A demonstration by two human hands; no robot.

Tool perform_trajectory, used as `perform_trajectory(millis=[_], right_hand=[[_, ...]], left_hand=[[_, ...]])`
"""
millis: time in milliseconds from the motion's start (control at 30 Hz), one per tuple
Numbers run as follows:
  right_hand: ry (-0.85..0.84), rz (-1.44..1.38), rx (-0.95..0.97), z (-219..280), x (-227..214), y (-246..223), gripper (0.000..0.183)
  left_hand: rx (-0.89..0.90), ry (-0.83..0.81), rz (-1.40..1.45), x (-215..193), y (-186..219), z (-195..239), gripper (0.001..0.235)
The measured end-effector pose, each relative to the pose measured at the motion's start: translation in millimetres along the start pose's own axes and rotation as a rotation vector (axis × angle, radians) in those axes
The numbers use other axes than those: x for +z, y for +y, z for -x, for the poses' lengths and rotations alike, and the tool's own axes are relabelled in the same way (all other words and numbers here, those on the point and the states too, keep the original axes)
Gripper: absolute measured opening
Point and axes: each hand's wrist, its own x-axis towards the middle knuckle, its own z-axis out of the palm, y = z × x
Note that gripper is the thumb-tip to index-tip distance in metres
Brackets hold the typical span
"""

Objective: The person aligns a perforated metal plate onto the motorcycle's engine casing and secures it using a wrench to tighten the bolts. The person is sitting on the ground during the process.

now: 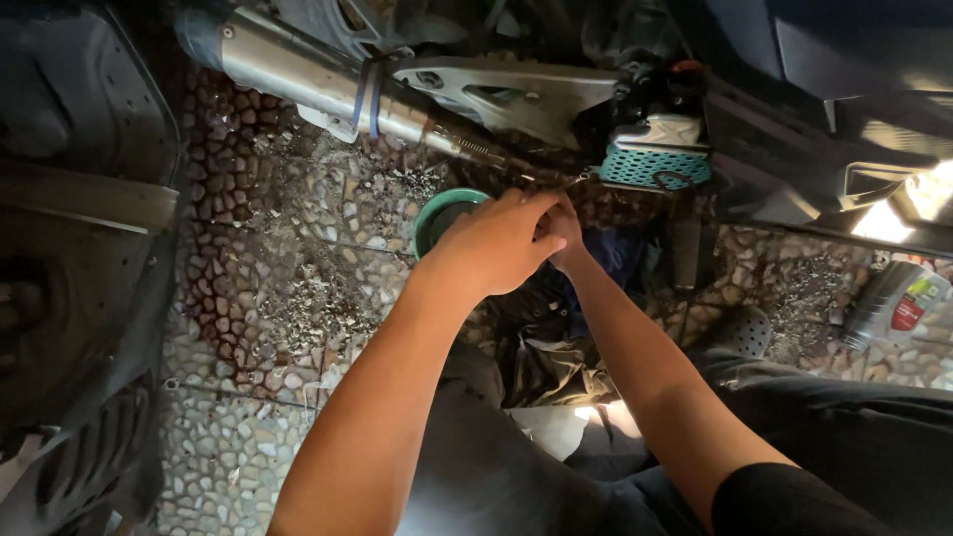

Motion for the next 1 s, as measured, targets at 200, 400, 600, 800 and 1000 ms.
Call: perform_trajectory(millis=[200,400,600,800,1000], right_hand=[[0.139,-0.086,0.023,-0.5,12.2,-1.6,0.033],[0.179,-0.075,-0.004,3.0,16.9,-7.7,0.027],[0.14,0.064,-0.03,7.9,18.2,-16.8,0.027],[0.245,0.99,-0.325,-54.2,-101.0,14.1,0.028],[0.428,1.115,-0.453,-1.6,-112.7,-48.9,0.03]], left_hand=[[0.042,0.035,-0.005,8.2,-9.2,-3.6,0.061],[0.048,0.033,0.001,7.4,-7.9,-2.7,0.063],[0.031,0.029,0.004,2.2,-4.2,3.5,0.062],[0.033,0.027,-0.009,5.8,-11.3,-1.8,0.061],[0.005,0.014,0.005,0.6,-8.0,0.7,0.062]])
